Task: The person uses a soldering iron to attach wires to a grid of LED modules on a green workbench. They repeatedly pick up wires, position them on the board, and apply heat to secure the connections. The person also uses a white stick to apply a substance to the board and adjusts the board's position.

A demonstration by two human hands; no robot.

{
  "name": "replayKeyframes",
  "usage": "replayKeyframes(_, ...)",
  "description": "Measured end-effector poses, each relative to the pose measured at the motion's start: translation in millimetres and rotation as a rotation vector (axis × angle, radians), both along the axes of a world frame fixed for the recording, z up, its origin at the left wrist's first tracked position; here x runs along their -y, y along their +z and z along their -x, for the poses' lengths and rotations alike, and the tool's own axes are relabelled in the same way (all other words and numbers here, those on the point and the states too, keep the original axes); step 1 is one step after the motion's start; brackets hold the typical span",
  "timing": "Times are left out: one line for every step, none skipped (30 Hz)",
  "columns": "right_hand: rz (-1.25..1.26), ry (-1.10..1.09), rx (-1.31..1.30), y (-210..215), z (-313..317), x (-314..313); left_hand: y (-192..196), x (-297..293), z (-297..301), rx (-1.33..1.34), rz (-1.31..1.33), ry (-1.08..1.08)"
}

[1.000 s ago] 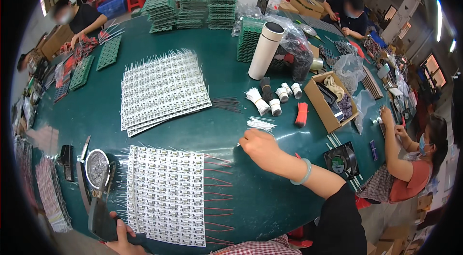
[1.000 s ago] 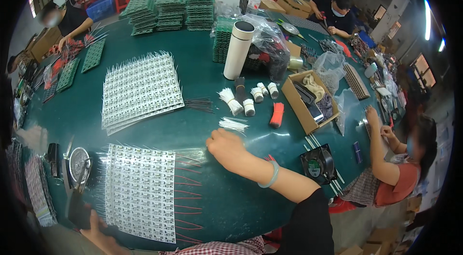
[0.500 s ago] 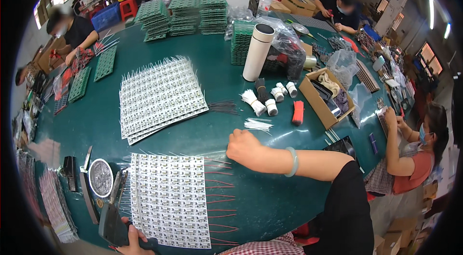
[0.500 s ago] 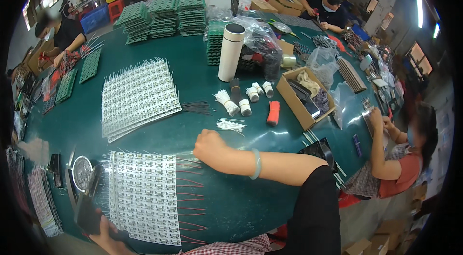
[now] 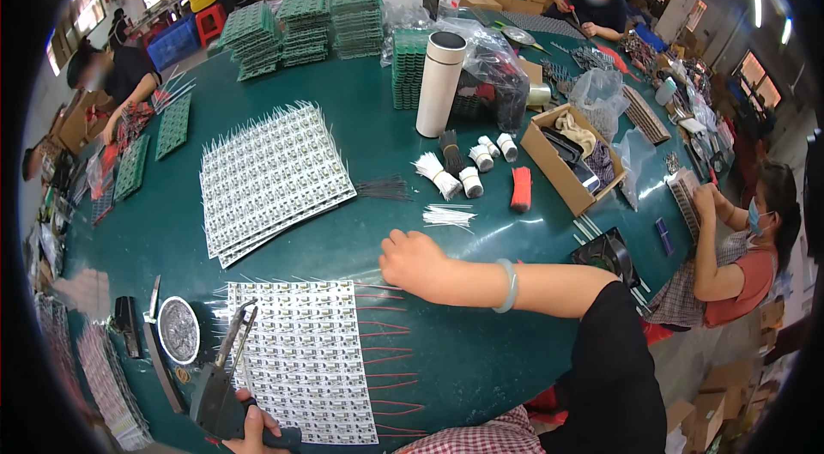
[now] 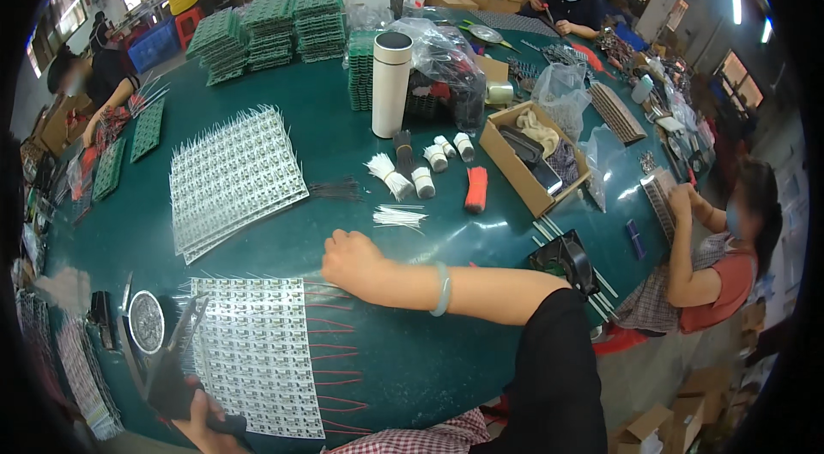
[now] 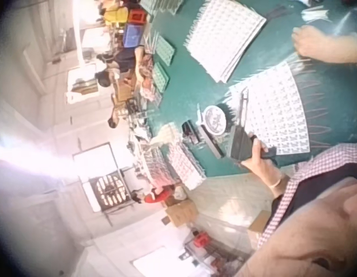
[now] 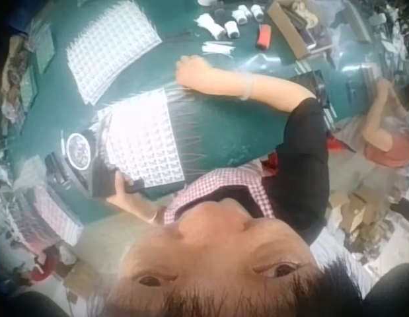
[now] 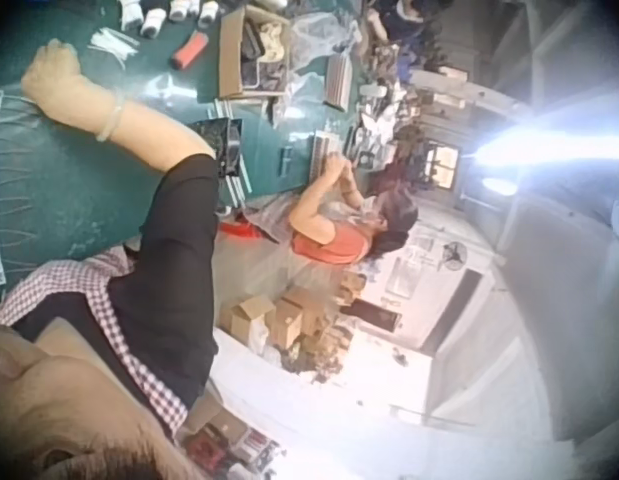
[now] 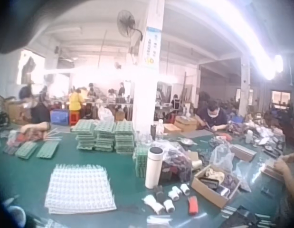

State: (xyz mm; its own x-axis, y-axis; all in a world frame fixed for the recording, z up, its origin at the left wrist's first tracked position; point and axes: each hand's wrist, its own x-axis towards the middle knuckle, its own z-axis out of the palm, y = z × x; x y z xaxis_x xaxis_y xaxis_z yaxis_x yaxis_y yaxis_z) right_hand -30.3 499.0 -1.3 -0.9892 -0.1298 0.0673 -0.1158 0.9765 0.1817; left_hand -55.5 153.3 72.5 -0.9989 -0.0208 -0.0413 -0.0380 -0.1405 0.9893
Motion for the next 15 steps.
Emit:
replayKeyframes(0.107,0.019,-0.074,0,-2,2,1,-2,2,0.004,-0.007,-0.052)
replayKeyframes(0.215,0.038,-0.149,1,-3,5,2,-5,3,0.007,-0.015,-0.103)
replayKeyframes(0.324,0.058,-0.224,0,-5,8,5,-9,3,0.015,-0.027,-0.115)
replayKeyframes(0.395,0.053,-0.264,-4,-5,13,8,-15,3,0.024,-0.04,-0.126)
replayKeyframes(0.466,0.049,-0.303,-9,-5,21,11,-21,3,0.032,-0.054,-0.134)
replayKeyframes(0.544,0.043,-0.338,-14,-6,27,12,-25,2,0.026,-0.055,-0.126)
replayKeyframes(0.582,0.017,-0.359,-16,-6,30,6,-25,3,0.024,-0.07,-0.114)
replayKeyframes(0.637,-0.004,-0.37,-23,-6,37,-5,-24,4,0.028,-0.07,-0.088)
replayKeyframes(0.69,-0.025,-0.379,-28,-7,44,-13,-22,4,0.032,-0.071,-0.061)
replayKeyframes(0.71,-0.03,-0.413,-31,-8,46,-19,-19,3,0.072,-0.104,-0.097)
replayKeyframes(0.737,-0.037,-0.434,-33,-9,49,-13,-27,1,0.096,-0.085,-0.089)
replayKeyframes(0.764,-0.043,-0.458,-36,-11,50,-10,-34,-1,0.132,-0.072,-0.087)
replayKeyframes(0.79,-0.051,-0.462,-36,-11,54,-10,-36,-3,0.162,-0.068,-0.082)
replayKeyframes(0.816,-0.065,-0.466,-36,-12,56,-13,-35,-3,0.169,-0.051,-0.112)
replayKeyframes(0.829,-0.078,-0.477,-37,-13,57,-19,-34,-3,0.17,-0.045,-0.147)
